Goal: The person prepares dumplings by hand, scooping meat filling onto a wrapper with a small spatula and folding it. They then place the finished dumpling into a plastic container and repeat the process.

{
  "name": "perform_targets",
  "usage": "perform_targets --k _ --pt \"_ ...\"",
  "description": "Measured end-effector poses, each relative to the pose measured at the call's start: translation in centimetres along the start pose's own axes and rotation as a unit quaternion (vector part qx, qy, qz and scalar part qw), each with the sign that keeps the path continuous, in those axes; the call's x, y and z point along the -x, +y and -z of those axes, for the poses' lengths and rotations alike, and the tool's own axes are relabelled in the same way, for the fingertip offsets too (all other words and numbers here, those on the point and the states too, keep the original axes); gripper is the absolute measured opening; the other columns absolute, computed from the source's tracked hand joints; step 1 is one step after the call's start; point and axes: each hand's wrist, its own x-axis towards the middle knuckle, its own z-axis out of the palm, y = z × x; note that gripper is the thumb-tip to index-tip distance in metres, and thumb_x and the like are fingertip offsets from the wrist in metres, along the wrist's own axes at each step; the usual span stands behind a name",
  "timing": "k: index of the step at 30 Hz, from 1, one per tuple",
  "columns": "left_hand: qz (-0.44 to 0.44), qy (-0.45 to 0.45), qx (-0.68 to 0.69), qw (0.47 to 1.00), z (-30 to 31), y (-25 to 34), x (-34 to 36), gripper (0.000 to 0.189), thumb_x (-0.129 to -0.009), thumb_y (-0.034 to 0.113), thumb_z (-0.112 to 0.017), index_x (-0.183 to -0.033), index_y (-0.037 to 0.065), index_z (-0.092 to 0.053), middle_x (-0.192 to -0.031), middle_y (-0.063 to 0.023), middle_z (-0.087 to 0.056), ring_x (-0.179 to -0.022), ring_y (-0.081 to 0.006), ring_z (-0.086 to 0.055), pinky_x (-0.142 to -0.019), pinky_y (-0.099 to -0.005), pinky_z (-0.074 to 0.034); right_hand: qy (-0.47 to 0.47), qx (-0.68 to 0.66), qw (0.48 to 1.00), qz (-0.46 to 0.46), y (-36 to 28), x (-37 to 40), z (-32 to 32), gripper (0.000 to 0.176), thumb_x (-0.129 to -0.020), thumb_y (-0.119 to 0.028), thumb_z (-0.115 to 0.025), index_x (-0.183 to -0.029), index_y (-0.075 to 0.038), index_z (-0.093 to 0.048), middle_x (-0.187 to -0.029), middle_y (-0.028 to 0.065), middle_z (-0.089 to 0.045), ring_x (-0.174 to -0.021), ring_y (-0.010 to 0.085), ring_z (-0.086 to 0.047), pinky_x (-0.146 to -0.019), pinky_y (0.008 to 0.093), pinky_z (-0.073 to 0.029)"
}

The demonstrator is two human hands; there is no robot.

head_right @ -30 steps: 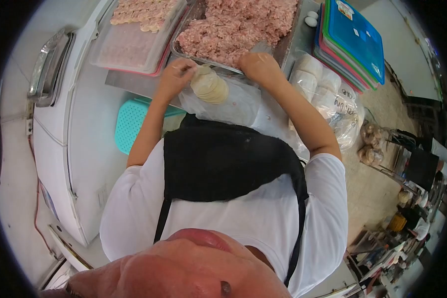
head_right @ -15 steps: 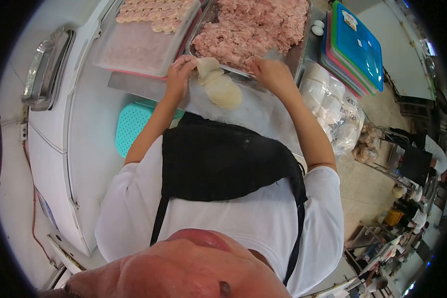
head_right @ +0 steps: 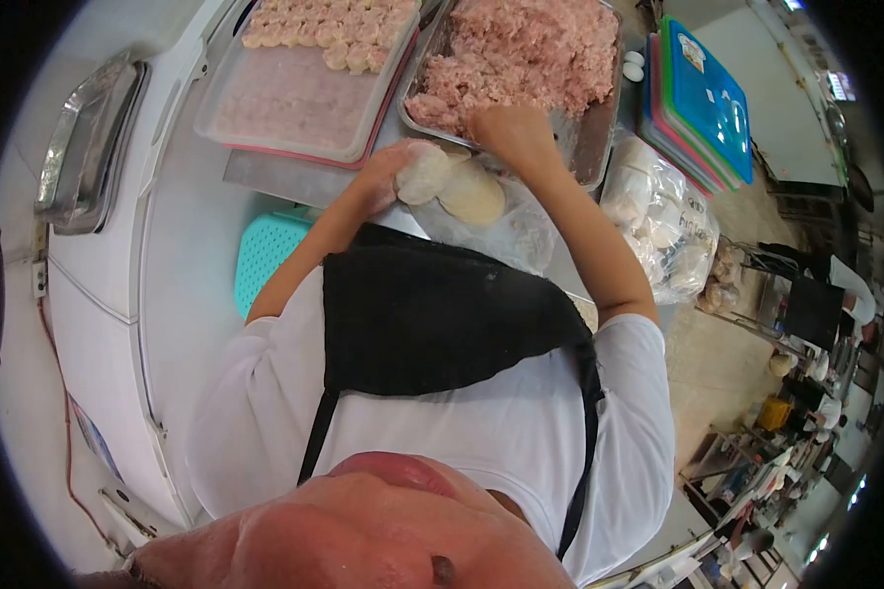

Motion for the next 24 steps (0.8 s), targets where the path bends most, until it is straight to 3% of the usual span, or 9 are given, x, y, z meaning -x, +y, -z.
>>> perform_targets --k 2,5,8,12,16,18,20,23,24 --pt "-0.059 -0.001 -0.209 0.976 0.1 -0.4 -0.2 0.028 -0.096 0.019 -0.050 -0.112 -0.001 -0.059 -0.105 -0.0094 -0.065 -0.097 -0.0176 -0.063 -0.085 -0.0305 -0.050 -0.005 -0.107 0.994 -0.036 0.2 1.1 -0.5 0.024 -0.084 -0.022 -0.055 -0.071 -0.006 -0.066 -0.071 0.0121 -0.067 -0.066 0.0316 -0.065 -0.058 0.0409 -0.051" --pt "-0.057 -0.002 -0.205 0.977 0.7 0.2 -1.5 0.028 -0.095 0.018 -0.050 -0.112 -0.003 -0.058 -0.105 -0.0105 -0.065 -0.097 -0.0185 -0.063 -0.086 -0.0311 -0.050 -0.037 -0.304 0.944 -0.125 1.5 2.9 -1.7 0.032 -0.090 -0.033 -0.053 -0.086 -0.005 -0.069 -0.074 0.0100 -0.067 -0.071 0.0298 -0.065 -0.064 0.0384 -0.049" --pt "-0.077 0.064 -0.070 0.992 -0.2 1.7 -3.3 0.029 -0.094 0.016 -0.049 -0.115 -0.003 -0.056 -0.108 -0.0113 -0.063 -0.099 -0.0204 -0.062 -0.088 -0.0326 -0.049 0.017 -0.454 0.867 -0.206 2.6 4.6 -0.9 0.036 -0.092 -0.036 -0.055 -0.103 -0.004 -0.067 -0.078 0.0092 -0.067 -0.074 0.0215 -0.063 -0.066 0.0345 -0.047" --pt "-0.118 0.018 0.135 0.984 -5.8 4.3 -6.2 0.032 -0.095 0.016 -0.043 -0.120 -0.002 -0.051 -0.111 -0.0123 -0.060 -0.102 -0.0218 -0.059 -0.087 -0.0346 -0.050 0.088 -0.555 0.788 -0.253 3.6 5.0 1.9 0.035 -0.093 -0.031 -0.057 -0.114 -0.003 -0.063 -0.086 0.0086 -0.067 -0.078 0.0133 -0.059 -0.069 0.0308 -0.046" --pt "-0.185 -0.037 0.295 0.937 -7.9 4.3 -10.4 0.041 -0.098 0.034 -0.037 -0.107 -0.002 -0.054 -0.092 -0.0080 -0.057 -0.081 -0.0180 -0.055 -0.073 -0.0314 -0.048 0.146 -0.503 0.822 -0.222 1.7 5.3 0.0 0.032 -0.092 -0.027 -0.057 -0.114 -0.004 -0.063 -0.086 0.0105 -0.067 -0.077 0.0197 -0.062 -0.070 0.0331 -0.048" --pt "-0.206 -0.070 0.248 0.944 -7.3 4.2 -11.1 0.052 -0.098 0.046 -0.032 -0.099 -0.001 -0.054 -0.081 -0.0057 -0.054 -0.073 -0.0163 -0.051 -0.066 -0.0291 -0.044 0.149 -0.362 0.910 -0.137 3.5 6.7 0.8 0.030 -0.091 -0.025 -0.058 -0.113 -0.006 -0.063 -0.087 0.0137 -0.066 -0.078 0.0271 -0.063 -0.069 0.0367 -0.049" --pt "-0.212 -0.122 0.195 0.950 -5.4 3.9 -11.4 0.066 -0.094 0.059 -0.031 -0.102 -0.001 -0.057 -0.091 -0.0126 -0.058 -0.089 -0.0259 -0.054 -0.087 -0.0404 -0.044 0.098 -0.248 0.959 -0.098 5.1 8.0 2.8 0.029 -0.088 -0.024 -0.059 -0.112 -0.008 -0.063 -0.090 0.0188 -0.063 -0.083 0.0374 -0.061 -0.070 0.0428 -0.049" --pt "-0.229 0.153 0.141 0.951 -8.0 3.2 -11.5 0.069 -0.092 0.062 -0.033 -0.107 -0.001 -0.057 -0.093 -0.0127 -0.059 -0.094 -0.0290 -0.055 -0.090 -0.0494 -0.041 0.124 -0.225 0.960 -0.110 4.1 8.8 6.0 0.028 -0.090 -0.021 -0.057 -0.111 -0.004 -0.062 -0.092 0.0183 -0.064 -0.085 0.0358 -0.062 -0.071 0.0418 -0.049" --pt "-0.218 0.146 0.141 0.955 -8.9 3.4 -11.1 0.069 -0.091 0.063 -0.034 -0.108 -0.001 -0.056 -0.095 -0.0127 -0.059 -0.097 -0.0301 -0.054 -0.091 -0.0527 -0.039 0.115 -0.217 0.964 -0.101 4.5 8.8 5.4 0.027 -0.090 -0.021 -0.057 -0.110 -0.004 -0.062 -0.092 0.0177 -0.064 -0.084 0.0358 -0.062 -0.070 0.0422 -0.049"
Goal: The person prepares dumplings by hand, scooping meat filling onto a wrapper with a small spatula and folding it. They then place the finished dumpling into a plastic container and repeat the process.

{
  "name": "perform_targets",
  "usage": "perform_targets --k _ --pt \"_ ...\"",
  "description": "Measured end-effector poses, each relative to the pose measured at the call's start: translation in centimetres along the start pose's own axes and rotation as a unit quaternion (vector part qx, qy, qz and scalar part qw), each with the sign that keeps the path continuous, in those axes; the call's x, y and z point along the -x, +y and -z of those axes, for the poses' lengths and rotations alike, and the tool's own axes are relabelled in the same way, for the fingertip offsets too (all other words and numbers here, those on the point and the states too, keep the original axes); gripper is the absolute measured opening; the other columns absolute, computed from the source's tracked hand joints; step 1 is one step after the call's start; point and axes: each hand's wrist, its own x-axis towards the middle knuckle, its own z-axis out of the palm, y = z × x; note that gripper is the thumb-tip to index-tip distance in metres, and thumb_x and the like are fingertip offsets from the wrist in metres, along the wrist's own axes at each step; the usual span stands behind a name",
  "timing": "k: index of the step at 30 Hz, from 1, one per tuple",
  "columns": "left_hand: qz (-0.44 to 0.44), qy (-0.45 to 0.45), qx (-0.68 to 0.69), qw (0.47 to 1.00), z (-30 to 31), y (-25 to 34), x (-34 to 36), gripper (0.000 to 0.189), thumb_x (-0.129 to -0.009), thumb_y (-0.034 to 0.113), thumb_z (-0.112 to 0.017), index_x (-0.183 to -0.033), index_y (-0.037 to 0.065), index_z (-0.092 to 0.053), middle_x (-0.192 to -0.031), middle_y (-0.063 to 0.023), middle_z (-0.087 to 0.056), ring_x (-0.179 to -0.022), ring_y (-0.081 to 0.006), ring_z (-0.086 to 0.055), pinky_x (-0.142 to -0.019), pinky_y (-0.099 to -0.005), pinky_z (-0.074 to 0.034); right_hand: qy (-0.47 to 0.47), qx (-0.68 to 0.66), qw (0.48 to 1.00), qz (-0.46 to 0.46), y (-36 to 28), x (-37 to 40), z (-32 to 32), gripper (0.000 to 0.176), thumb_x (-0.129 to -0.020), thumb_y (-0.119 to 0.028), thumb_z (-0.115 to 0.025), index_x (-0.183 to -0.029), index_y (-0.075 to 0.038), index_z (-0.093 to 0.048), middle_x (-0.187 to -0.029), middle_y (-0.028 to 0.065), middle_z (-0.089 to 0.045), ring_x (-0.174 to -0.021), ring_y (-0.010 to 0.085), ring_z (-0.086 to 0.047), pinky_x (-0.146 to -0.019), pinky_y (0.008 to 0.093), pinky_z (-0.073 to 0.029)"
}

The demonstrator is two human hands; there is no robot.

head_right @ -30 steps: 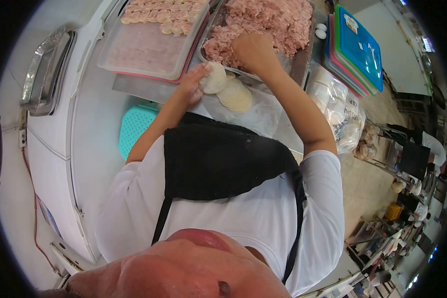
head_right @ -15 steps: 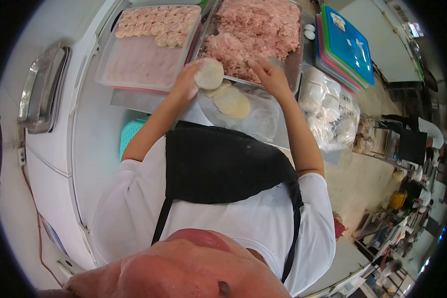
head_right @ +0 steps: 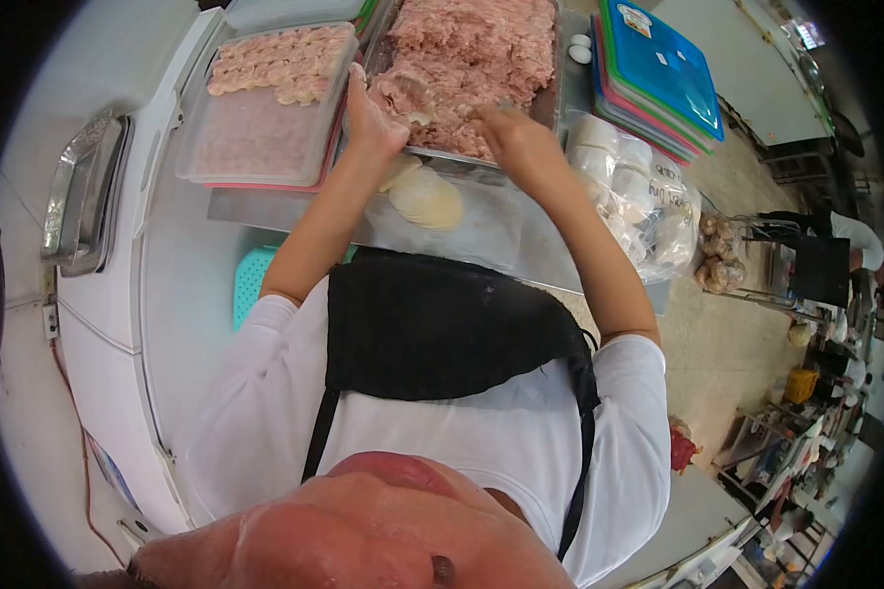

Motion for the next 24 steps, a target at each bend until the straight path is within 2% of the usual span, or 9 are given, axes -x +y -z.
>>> perform_targets --k 2,5,8,12,14,16,18,21,24 --pt "0.025 -0.010 -0.002 1.000 -1.6 0.6 1.6 0.071 -0.090 0.065 -0.036 -0.111 0.000 -0.055 -0.099 -0.0126 -0.059 -0.102 -0.0321 -0.054 -0.093 -0.0593 -0.036 -0.023 0.016 0.999 0.017 1.5 0.1 -1.4 0.026 -0.090 -0.021 -0.056 -0.109 -0.004 -0.062 -0.093 0.0165 -0.064 -0.083 0.0357 -0.062 -0.069 0.0432 -0.049" --pt "0.006 0.027 0.005 1.000 -3.3 1.1 3.0 0.072 -0.088 0.066 -0.039 -0.115 0.000 -0.053 -0.104 -0.0135 -0.058 -0.107 -0.0320 -0.052 -0.095 -0.0635 -0.033 -0.126 0.137 0.981 -0.045 -1.1 -0.4 4.2 0.026 -0.090 -0.022 -0.055 -0.109 -0.005 -0.062 -0.094 0.0157 -0.064 -0.082 0.0356 -0.061 -0.068 0.0441 -0.049" --pt "-0.015 0.005 -0.006 1.000 -3.9 0.2 3.3 0.071 -0.088 0.062 -0.044 -0.119 -0.002 -0.050 -0.115 -0.0178 -0.056 -0.105 -0.0330 -0.054 -0.096 -0.0583 -0.037 -0.023 0.062 0.998 0.022 -1.0 0.7 3.0 0.027 -0.090 -0.021 -0.055 -0.111 -0.006 -0.062 -0.093 0.0155 -0.063 -0.082 0.0357 -0.061 -0.068 0.0445 -0.049" --pt "0.028 0.022 0.071 0.997 -3.6 0.6 3.4 0.062 -0.088 0.048 -0.054 -0.121 -0.004 -0.046 -0.120 -0.0202 -0.054 -0.107 -0.0327 -0.054 -0.095 -0.0470 -0.043 -0.001 -0.030 0.996 0.085 3.2 0.8 1.4 0.029 -0.093 -0.024 -0.053 -0.112 -0.005 -0.062 -0.081 0.0115 -0.061 -0.076 0.0276 -0.062 -0.064 0.0393 -0.048" --pt "0.002 -0.085 0.034 0.996 -3.8 0.7 4.4 0.053 -0.085 0.035 -0.062 -0.121 -0.001 -0.048 -0.114 -0.0182 -0.056 -0.105 -0.0325 -0.056 -0.093 -0.0448 -0.045 0.029 -0.161 0.982 0.099 5.1 0.7 2.6 0.031 -0.095 -0.027 -0.051 -0.112 -0.004 -0.062 -0.070 0.0072 -0.057 -0.068 0.0193 -0.060 -0.058 0.0341 -0.046" --pt "-0.049 -0.160 -0.081 0.983 -4.4 0.9 5.8 0.053 -0.082 0.023 -0.067 -0.125 0.001 -0.046 -0.112 -0.0165 -0.057 -0.104 -0.0303 -0.057 -0.091 -0.0422 -0.046 -0.042 -0.261 0.964 -0.027 5.9 0.7 3.4 0.033 -0.097 -0.029 -0.050 -0.112 -0.003 -0.063 -0.063 0.0016 -0.050 -0.061 0.0119 -0.050 -0.053 0.0279 -0.040" --pt "-0.123 -0.195 -0.271 0.934 -5.1 1.5 7.1 0.064 -0.077 0.012 -0.071 -0.133 0.004 -0.040 -0.116 -0.0154 -0.057 -0.105 -0.0259 -0.057 -0.090 -0.0392 -0.047 -0.124 -0.349 0.922 -0.111 5.8 0.8 4.3 0.034 -0.097 -0.030 -0.049 -0.113 -0.003 -0.063 -0.060 -0.0026 -0.043 -0.055 0.0071 -0.041 -0.049 0.0235 -0.034" --pt "-0.353 -0.208 -0.597 0.690 -6.0 2.8 7.7 0.065 -0.072 0.009 -0.074 -0.131 0.008 -0.046 -0.117 -0.0127 -0.059 -0.105 -0.0199 -0.057 -0.085 -0.0333 -0.048 -0.231 -0.421 0.865 -0.146 4.3 0.9 6.3 0.035 -0.097 -0.030 -0.050 -0.116 -0.003 -0.062 -0.059 -0.0054 -0.038 -0.051 0.0050 -0.033 -0.047 0.0206 -0.029" --pt "-0.180 -0.297 -0.593 0.727 -6.0 3.7 7.0 0.055 -0.069 0.013 -0.077 -0.119 0.005 -0.057 -0.110 -0.0131 -0.064 -0.098 -0.0167 -0.060 -0.080 -0.0305 -0.049 -0.251 -0.415 0.867 -0.119 4.2 0.9 7.0 0.036 -0.097 -0.030 -0.051 -0.118 -0.002 -0.061 -0.060 -0.0051 -0.041 -0.051 0.0043 -0.035 -0.046 0.0204 -0.029"
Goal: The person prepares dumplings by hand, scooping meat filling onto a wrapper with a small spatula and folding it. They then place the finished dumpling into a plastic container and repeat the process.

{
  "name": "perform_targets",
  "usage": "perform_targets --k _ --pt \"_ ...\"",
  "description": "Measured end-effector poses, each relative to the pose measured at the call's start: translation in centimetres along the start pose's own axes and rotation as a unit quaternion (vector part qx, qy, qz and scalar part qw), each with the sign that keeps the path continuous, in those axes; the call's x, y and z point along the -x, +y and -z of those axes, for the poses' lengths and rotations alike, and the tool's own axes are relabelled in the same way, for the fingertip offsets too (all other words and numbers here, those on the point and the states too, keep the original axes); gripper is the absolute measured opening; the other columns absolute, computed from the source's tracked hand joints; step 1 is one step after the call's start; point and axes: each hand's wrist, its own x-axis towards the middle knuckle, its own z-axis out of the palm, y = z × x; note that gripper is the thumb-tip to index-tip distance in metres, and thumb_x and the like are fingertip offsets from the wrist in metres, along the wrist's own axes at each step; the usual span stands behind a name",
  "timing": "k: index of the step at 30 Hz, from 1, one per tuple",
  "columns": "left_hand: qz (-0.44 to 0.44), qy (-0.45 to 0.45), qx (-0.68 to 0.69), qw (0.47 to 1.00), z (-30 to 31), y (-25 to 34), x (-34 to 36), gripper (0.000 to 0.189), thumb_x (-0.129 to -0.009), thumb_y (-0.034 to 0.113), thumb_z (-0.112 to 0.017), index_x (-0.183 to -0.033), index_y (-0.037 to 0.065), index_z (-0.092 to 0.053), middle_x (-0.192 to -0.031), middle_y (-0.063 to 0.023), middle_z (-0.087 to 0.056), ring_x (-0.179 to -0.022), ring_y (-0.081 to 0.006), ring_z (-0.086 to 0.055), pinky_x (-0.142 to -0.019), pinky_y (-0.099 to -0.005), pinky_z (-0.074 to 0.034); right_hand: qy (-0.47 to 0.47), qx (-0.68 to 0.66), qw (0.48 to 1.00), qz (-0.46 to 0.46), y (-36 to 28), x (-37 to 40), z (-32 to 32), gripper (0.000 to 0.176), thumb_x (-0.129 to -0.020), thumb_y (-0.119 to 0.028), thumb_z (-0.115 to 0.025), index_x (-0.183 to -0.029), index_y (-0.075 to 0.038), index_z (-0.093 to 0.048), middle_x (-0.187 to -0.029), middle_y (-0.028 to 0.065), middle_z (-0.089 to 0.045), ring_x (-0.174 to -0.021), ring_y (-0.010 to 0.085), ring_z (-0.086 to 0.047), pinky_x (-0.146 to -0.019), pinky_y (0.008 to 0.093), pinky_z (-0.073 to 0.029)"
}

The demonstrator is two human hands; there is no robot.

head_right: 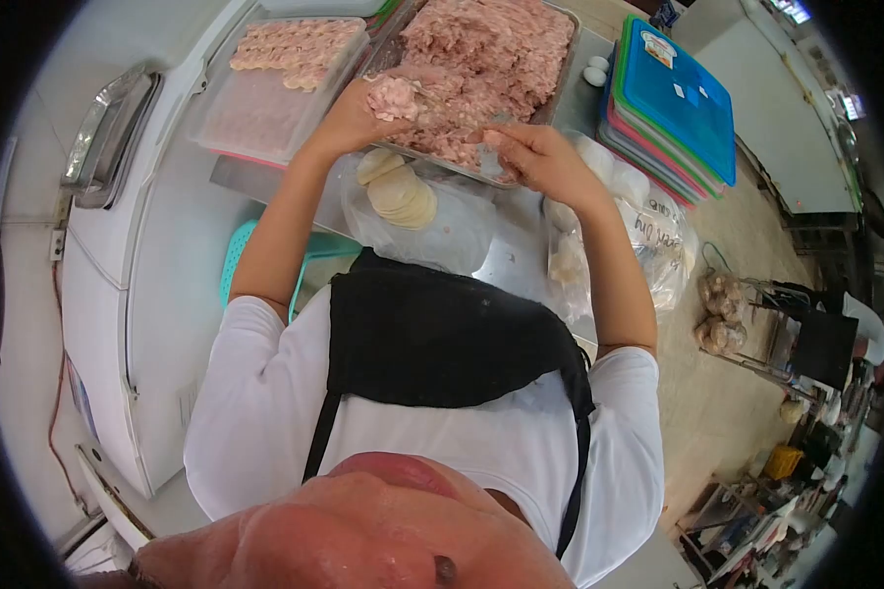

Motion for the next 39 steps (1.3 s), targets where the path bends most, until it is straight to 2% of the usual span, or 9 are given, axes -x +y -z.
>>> perform_targets --k 3,6,11,14,21,25,27,32,39 --pt "0.117 -0.064 -0.045 0.990 0.8 1.7 -0.2 0.047 -0.066 0.008 -0.075 -0.110 0.001 -0.060 -0.110 -0.0097 -0.062 -0.104 -0.0203 -0.056 -0.093 -0.0319 -0.042 -0.007 0.022 0.998 0.066 2.3 -1.1 -1.0 0.036 -0.097 -0.029 -0.051 -0.118 -0.002 -0.061 -0.065 -0.0039 -0.046 -0.055 0.0037 -0.040 -0.047 0.0205 -0.033" --pt "-0.021 -0.077 -0.221 0.972 1.2 -2.0 -0.2 0.039 -0.068 0.010 -0.074 -0.104 0.002 -0.062 -0.107 -0.0110 -0.063 -0.102 -0.0248 -0.058 -0.091 -0.0340 -0.043 0.000 0.078 0.990 0.120 5.9 -3.5 -1.2 0.035 -0.096 -0.028 -0.052 -0.119 -0.003 -0.060 -0.074 -0.0014 -0.053 -0.061 0.0058 -0.047 -0.053 0.0212 -0.041" --pt "0.083 -0.048 -0.215 0.972 0.6 -5.9 -0.8 0.042 -0.071 0.017 -0.074 -0.109 0.004 -0.062 -0.108 -0.0126 -0.063 -0.105 -0.0274 -0.057 -0.092 -0.0349 -0.042 0.090 0.284 0.925 0.237 8.0 -6.0 1.5 0.030 -0.093 -0.025 -0.055 -0.117 -0.007 -0.062 -0.093 0.0094 -0.066 -0.076 0.0216 -0.064 -0.070 0.0302 -0.051" --pt "0.169 0.015 -0.134 0.976 0.6 -6.0 -0.4 0.046 -0.073 0.023 -0.074 -0.113 0.004 -0.061 -0.118 -0.0146 -0.059 -0.112 -0.0266 -0.054 -0.096 -0.0342 -0.040 0.236 0.389 0.867 0.203 5.4 -4.8 -0.5 0.028 -0.091 -0.022 -0.056 -0.115 -0.009 -0.061 -0.100 0.0153 -0.065 -0.088 0.0313 -0.064 -0.074 0.0376 -0.051" --pt "0.122 0.100 -0.160 0.974 0.4 -8.4 1.5 0.065 -0.073 0.032 -0.073 -0.129 0.008 -0.050 -0.120 -0.0167 -0.060 -0.109 -0.0289 -0.058 -0.093 -0.0333 -0.044 0.133 0.453 0.878 0.075 10.0 -6.5 -0.1 0.028 -0.090 -0.026 -0.054 -0.113 -0.011 -0.060 -0.092 0.0173 -0.065 -0.087 0.0348 -0.063 -0.074 0.0453 -0.049" --pt "0.129 0.058 -0.143 0.980 2.0 -3.4 1.7 0.074 -0.071 0.036 -0.074 -0.132 0.005 -0.046 -0.116 -0.0210 -0.059 -0.105 -0.0285 -0.059 -0.092 -0.0349 -0.044 0.159 0.266 0.950 0.041 6.1 -3.6 2.0 0.033 -0.093 -0.027 -0.056 -0.115 -0.003 -0.062 -0.105 0.0175 -0.066 -0.095 0.0252 -0.064 -0.084 0.0323 -0.048" --pt "0.018 0.022 -0.118 0.993 2.2 -1.6 1.2 0.073 -0.072 0.039 -0.073 -0.131 0.003 -0.047 -0.114 -0.0231 -0.060 -0.102 -0.0291 -0.059 -0.091 -0.0357 -0.044 0.132 0.193 0.967 0.105 4.6 -2.5 1.4 0.036 -0.093 -0.028 -0.057 -0.118 -0.002 -0.060 -0.105 0.0142 -0.067 -0.096 0.0165 -0.062 -0.085 0.0279 -0.046" --pt "0.061 -0.041 -0.241 0.968 1.5 -1.8 0.0 0.058 -0.073 0.029 -0.075 -0.122 0.005 -0.055 -0.113 -0.0170 -0.060 -0.104 -0.0230 -0.057 -0.091 -0.0321 -0.043 0.056 0.200 0.971 0.116 3.8 -3.0 -1.8 0.032 -0.092 -0.025 -0.058 -0.114 -0.002 -0.062 -0.104 0.0136 -0.067 -0.095 0.0198 -0.063 -0.083 0.0295 -0.047" --pt "0.192 -0.066 -0.069 0.977 2.3 -5.2 -0.7 0.057 -0.072 0.033 -0.075 -0.116 0.001 -0.058 -0.111 -0.0183 -0.062 -0.102 -0.0248 -0.059 -0.086 -0.0340 -0.046 0.264 0.366 0.868 0.206 4.7 -3.9 -5.0 0.025 -0.091 -0.024 -0.056 -0.106 -0.006 -0.064 -0.099 0.0155 -0.066 -0.088 0.0354 -0.062 -0.074 0.0389 -0.050"
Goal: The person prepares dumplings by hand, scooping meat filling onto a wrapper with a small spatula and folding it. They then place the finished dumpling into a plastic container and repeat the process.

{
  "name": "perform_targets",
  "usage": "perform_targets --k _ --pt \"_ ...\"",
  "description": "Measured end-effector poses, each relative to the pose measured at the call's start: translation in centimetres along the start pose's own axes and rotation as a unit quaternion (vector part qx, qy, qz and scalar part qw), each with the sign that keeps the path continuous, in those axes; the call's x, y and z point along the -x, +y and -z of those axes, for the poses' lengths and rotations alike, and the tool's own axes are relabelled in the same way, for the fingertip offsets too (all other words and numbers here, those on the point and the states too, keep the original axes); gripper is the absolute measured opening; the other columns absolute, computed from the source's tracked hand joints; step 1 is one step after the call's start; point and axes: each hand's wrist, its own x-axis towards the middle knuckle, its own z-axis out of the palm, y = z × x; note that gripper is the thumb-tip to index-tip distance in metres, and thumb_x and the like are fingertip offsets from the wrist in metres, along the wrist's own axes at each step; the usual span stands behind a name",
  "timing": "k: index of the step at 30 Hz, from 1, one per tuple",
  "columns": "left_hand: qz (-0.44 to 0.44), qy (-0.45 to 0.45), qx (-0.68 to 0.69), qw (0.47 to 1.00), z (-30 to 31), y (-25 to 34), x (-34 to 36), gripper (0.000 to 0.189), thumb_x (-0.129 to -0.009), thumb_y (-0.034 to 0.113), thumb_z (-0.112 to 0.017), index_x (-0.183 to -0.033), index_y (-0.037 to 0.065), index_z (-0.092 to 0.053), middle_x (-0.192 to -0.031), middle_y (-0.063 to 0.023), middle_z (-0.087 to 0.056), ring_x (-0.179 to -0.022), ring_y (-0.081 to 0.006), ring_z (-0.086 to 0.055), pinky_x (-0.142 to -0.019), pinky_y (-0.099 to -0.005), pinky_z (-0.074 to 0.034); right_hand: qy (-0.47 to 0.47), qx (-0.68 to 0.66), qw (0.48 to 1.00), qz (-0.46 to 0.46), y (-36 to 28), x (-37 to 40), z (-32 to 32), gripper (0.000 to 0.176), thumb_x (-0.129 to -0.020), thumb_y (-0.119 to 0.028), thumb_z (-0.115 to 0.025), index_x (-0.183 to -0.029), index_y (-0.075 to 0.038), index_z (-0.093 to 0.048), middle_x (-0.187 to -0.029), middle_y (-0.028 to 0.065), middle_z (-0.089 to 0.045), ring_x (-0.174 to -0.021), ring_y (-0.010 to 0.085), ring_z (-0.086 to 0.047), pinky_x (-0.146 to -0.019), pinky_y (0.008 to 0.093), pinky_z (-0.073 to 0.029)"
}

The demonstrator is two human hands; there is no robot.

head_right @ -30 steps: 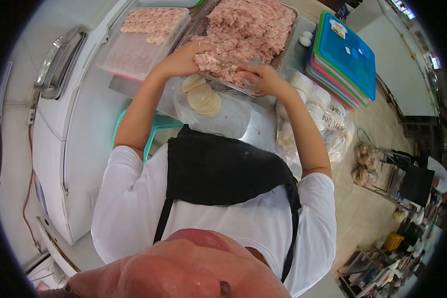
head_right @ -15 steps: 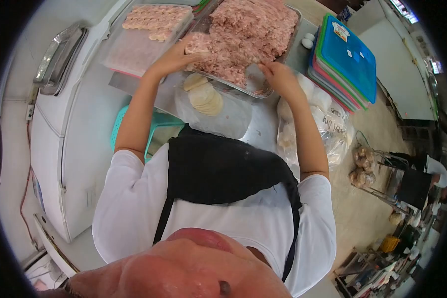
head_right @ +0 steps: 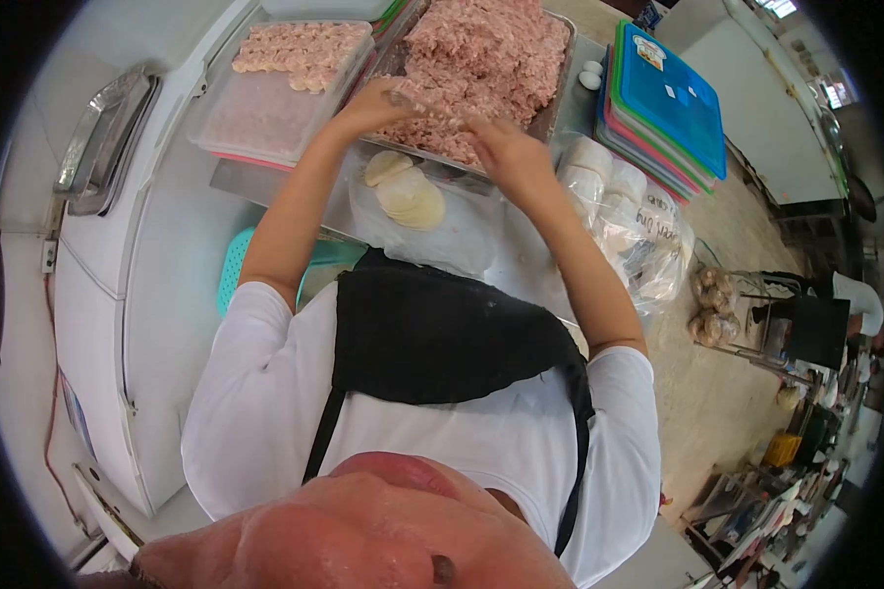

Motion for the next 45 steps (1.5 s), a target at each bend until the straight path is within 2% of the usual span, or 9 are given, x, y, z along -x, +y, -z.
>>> perform_targets --k 3,6,10,12,18,22,38,43,45 --pt "-0.045 0.036 -0.062 0.996 -0.4 -2.3 -0.7 0.059 -0.073 0.035 -0.074 -0.118 0.001 -0.056 -0.114 -0.0172 -0.061 -0.103 -0.0242 -0.058 -0.089 -0.0340 -0.045 -0.142 0.205 0.967 -0.053 3.4 0.9 -3.0 0.024 -0.090 -0.022 -0.052 -0.107 -0.010 -0.063 -0.088 0.0169 -0.066 -0.081 0.0335 -0.064 -0.067 0.0424 -0.051" --pt "-0.083 0.085 -0.051 0.992 1.0 -2.7 1.0 0.068 -0.075 0.038 -0.074 -0.126 0.001 -0.049 -0.110 -0.0220 -0.061 -0.093 -0.0281 -0.064 -0.084 -0.0341 -0.048 -0.151 0.170 0.969 -0.093 4.5 1.9 -2.1 0.027 -0.091 -0.024 -0.054 -0.108 -0.007 -0.064 -0.091 0.0184 -0.066 -0.076 0.0301 -0.066 -0.061 0.0394 -0.051" --pt "-0.245 0.086 -0.031 0.965 4.5 0.2 4.0 0.061 -0.076 0.032 -0.074 -0.126 0.007 -0.051 -0.116 -0.0150 -0.062 -0.106 -0.0242 -0.059 -0.091 -0.0330 -0.043 -0.067 -0.127 0.963 -0.228 -2.8 -0.2 2.9 0.032 -0.091 -0.026 -0.057 -0.112 -0.004 -0.064 -0.101 0.0184 -0.066 -0.085 0.0251 -0.066 -0.071 0.0344 -0.050" --pt "-0.181 0.039 -0.038 0.982 5.8 -0.5 3.8 0.056 -0.074 0.031 -0.075 -0.122 0.008 -0.056 -0.113 -0.0154 -0.063 -0.104 -0.0253 -0.060 -0.090 -0.0333 -0.044 -0.076 -0.210 0.945 -0.238 -6.0 -1.3 3.3 0.033 -0.091 -0.025 -0.059 -0.114 -0.002 -0.062 -0.108 0.0166 -0.065 -0.097 0.0230 -0.064 -0.085 0.0285 -0.047" --pt "-0.196 0.085 -0.092 0.973 9.5 -2.5 4.1 0.054 -0.068 0.034 -0.080 -0.111 0.006 -0.062 -0.104 -0.0167 -0.065 -0.098 -0.0285 -0.061 -0.087 -0.0349 -0.046 -0.067 -0.042 0.997 -0.006 -9.4 -5.2 0.6 0.029 -0.089 -0.026 -0.060 -0.110 -0.007 -0.065 -0.094 0.0153 -0.067 -0.085 0.0282 -0.063 -0.072 0.0357 -0.050" --pt "-0.183 0.058 -0.095 0.977 11.9 -3.5 4.6 0.058 -0.067 0.036 -0.080 -0.113 0.005 -0.061 -0.103 -0.0154 -0.065 -0.096 -0.0279 -0.061 -0.086 -0.0347 -0.046 0.016 -0.011 0.999 -0.029 -14.0 -5.5 -0.6 0.025 -0.088 -0.026 -0.060 -0.107 -0.011 -0.066 -0.093 0.0134 -0.065 -0.083 0.0324 -0.062 -0.071 0.0391 -0.049" --pt "-0.124 0.099 -0.065 0.985 20.7 -13.4 9.9 0.056 -0.069 0.034 -0.079 -0.112 0.004 -0.059 -0.088 -0.0120 -0.066 -0.076 -0.0221 -0.063 -0.070 -0.0320 -0.049 -0.064 -0.006 0.992 -0.106 -18.7 -8.8 -8.2 0.031 -0.093 -0.027 -0.053 -0.114 -0.005 -0.060 -0.101 0.0170 -0.065 -0.092 0.0348 -0.062 -0.080 0.0390 -0.049" --pt "-0.058 0.063 -0.096 0.992 23.1 -17.6 8.7 0.049 -0.067 0.027 -0.077 -0.107 0.006 -0.059 -0.101 -0.0154 -0.065 -0.089 -0.0296 -0.062 -0.076 -0.0365 -0.049 0.002 -0.109 0.970 -0.216 -14.1 -5.0 -7.6 0.037 -0.092 -0.024 -0.059 -0.119 0.001 -0.059 -0.111 0.0164 -0.065 -0.102 0.0181 -0.062 -0.088 0.0282 -0.045" --pt "-0.104 0.131 -0.158 0.973 22.1 -18.6 7.2 0.048 -0.068 0.024 -0.074 -0.110 0.006 -0.058 -0.102 -0.0171 -0.064 -0.092 -0.0329 -0.061 -0.078 -0.0388 -0.049 0.015 -0.125 0.960 -0.252 -13.3 -3.4 -7.5 0.037 -0.092 -0.023 -0.060 -0.120 0.001 -0.059 -0.093 0.0048 -0.062 -0.080 0.0091 -0.054 -0.069 0.0226 -0.043"
